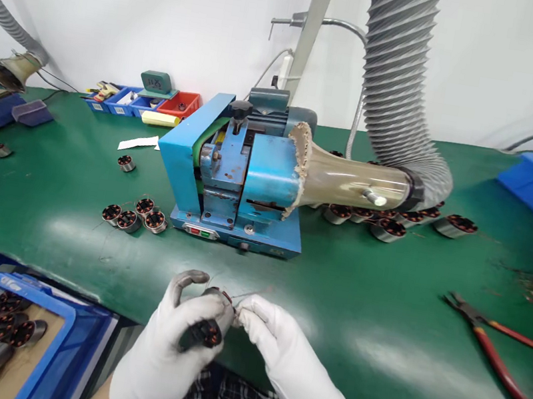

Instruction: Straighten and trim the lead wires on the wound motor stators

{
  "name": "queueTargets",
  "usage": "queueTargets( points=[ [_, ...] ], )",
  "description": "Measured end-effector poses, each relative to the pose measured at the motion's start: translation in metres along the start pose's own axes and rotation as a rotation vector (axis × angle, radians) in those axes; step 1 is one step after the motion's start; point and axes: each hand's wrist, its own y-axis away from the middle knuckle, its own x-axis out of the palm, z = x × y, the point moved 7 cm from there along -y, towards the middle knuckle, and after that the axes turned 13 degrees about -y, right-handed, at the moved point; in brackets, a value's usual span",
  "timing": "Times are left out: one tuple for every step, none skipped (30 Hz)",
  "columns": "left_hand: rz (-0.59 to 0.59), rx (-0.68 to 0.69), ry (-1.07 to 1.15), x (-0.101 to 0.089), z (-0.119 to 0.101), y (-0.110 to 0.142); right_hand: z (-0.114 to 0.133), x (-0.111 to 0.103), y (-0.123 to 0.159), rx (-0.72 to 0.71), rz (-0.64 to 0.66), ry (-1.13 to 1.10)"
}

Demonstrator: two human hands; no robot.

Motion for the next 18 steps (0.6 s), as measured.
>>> queueTargets(
  points=[
    [-0.021,-0.034,0.057,0.000,0.002,0.001,0.001,0.000,0.000,-0.002,-0.009,-0.013],
    [-0.040,-0.076,0.105,-0.001,0.005,0.002,0.001,0.000,0.001,0.001,-0.005,-0.031],
    [-0.048,-0.112,0.136,0.000,0.008,0.003,0.002,0.001,0.001,0.009,0.010,-0.058],
    [-0.038,-0.133,0.147,0.001,0.011,0.004,0.004,0.001,0.001,0.017,0.029,-0.091],
    [-0.008,-0.142,0.142,0.003,0.014,0.003,0.005,0.002,0.001,0.027,0.052,-0.125],
    [0.045,-0.145,0.135,0.006,0.017,0.003,0.006,0.003,0.001,0.038,0.074,-0.154],
    [0.110,-0.139,0.147,0.010,0.019,0.001,0.006,0.003,0.001,0.050,0.090,-0.173],
    [0.163,-0.126,0.194,0.012,0.020,0.000,0.006,0.003,0.001,0.059,0.096,-0.178],
    [0.205,-0.113,0.273,0.013,0.020,-0.001,0.006,0.003,0.002,0.068,0.095,-0.166],
    [0.241,-0.104,0.360,0.014,0.020,-0.003,0.005,0.002,0.002,0.076,0.088,-0.139],
    [0.270,-0.089,0.428,0.014,0.018,-0.004,0.004,0.002,0.002,0.078,0.081,-0.101],
    [0.281,-0.072,0.464,0.012,0.016,-0.005,0.003,0.001,0.003,0.073,0.075,-0.059],
    [0.276,-0.054,0.459,0.010,0.014,-0.006,0.002,0.001,0.003,0.061,0.074,-0.018],
    [0.257,-0.035,0.415,0.008,0.012,-0.006,0.002,0.002,0.004,0.049,0.074,0.015],
    [0.223,-0.023,0.340,0.006,0.011,-0.006,0.001,0.001,0.004,0.037,0.072,0.034],
    [0.182,-0.018,0.248,0.003,0.010,-0.006,0.001,0.001,0.004,0.028,0.071,0.038],
    [0.150,-0.018,0.153,0.002,0.009,-0.006,-0.001,0.001,0.004,0.025,0.070,0.031],
    [0.143,-0.021,0.065,0.003,0.009,-0.005,-0.002,0.001,0.003,0.024,0.066,0.017]
  ],
)
